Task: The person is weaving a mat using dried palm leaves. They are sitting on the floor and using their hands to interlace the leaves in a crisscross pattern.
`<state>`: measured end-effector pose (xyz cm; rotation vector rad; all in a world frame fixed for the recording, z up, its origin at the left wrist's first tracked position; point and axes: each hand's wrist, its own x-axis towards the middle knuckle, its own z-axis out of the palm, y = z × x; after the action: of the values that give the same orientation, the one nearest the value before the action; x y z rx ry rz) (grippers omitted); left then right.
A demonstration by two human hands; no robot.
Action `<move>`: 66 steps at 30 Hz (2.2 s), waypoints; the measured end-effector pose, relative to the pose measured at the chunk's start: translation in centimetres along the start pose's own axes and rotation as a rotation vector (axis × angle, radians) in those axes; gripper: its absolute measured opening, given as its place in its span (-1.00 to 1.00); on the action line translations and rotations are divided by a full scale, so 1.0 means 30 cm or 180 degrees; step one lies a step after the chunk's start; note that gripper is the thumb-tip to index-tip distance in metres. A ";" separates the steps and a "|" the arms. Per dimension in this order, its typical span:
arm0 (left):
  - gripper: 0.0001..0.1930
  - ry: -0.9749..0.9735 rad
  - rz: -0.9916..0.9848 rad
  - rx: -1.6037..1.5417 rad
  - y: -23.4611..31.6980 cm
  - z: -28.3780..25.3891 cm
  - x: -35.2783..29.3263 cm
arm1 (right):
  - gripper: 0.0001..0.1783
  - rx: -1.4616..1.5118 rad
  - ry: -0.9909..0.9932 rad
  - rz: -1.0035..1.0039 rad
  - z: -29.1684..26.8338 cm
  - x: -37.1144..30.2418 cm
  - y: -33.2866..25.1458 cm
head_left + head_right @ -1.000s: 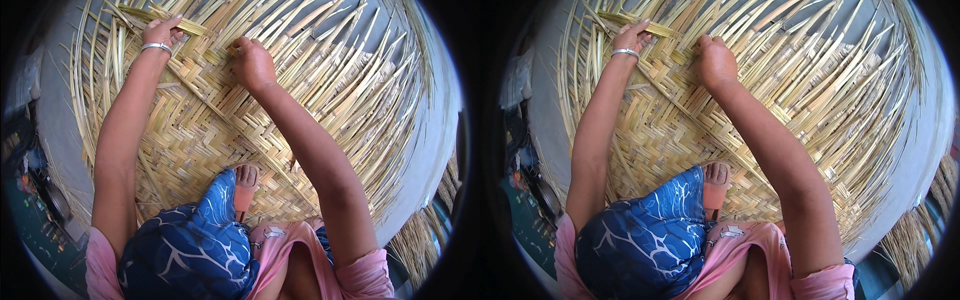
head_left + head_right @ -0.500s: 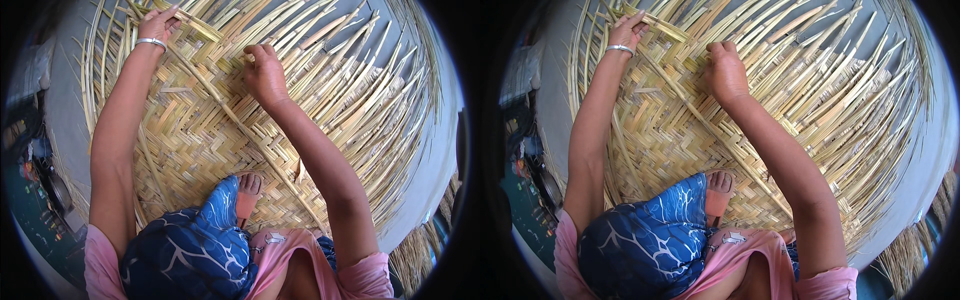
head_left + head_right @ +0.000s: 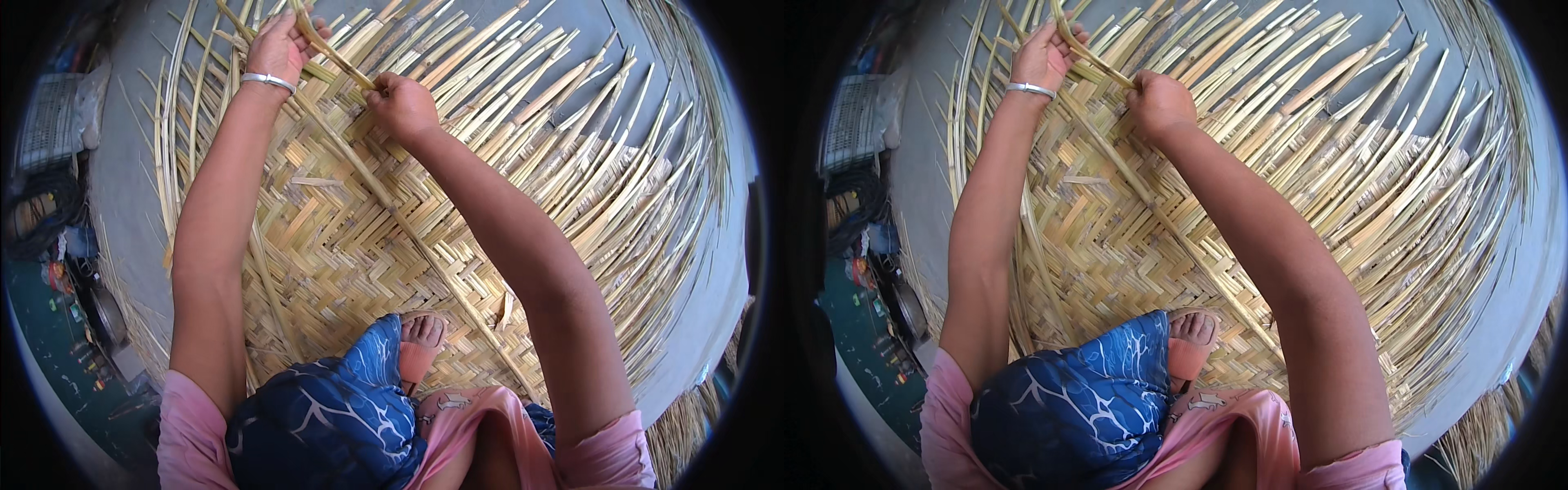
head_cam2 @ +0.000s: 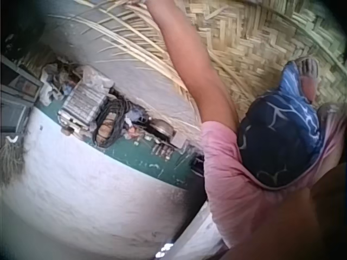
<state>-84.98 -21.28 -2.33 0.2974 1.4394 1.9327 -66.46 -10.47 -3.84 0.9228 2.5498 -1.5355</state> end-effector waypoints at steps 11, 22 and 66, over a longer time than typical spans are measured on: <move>-0.61 -0.0914 -0.0064 0.3551 -0.131 0.194 0.065 | -0.71 0.0945 0.0815 0.0209 0.022 -0.035 0.000; -0.68 -0.1148 -0.0104 0.4648 -0.152 0.204 0.108 | -0.74 0.1666 0.1064 0.0211 0.054 -0.080 -0.008; -0.59 -0.1433 -0.1639 -0.0347 -0.184 0.099 0.105 | -0.70 0.1342 0.0966 0.0945 0.103 0.056 0.029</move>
<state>-83.45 -16.23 -6.97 0.2586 0.9890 1.4063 -68.26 -11.89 -6.64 1.6079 2.1428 -1.9965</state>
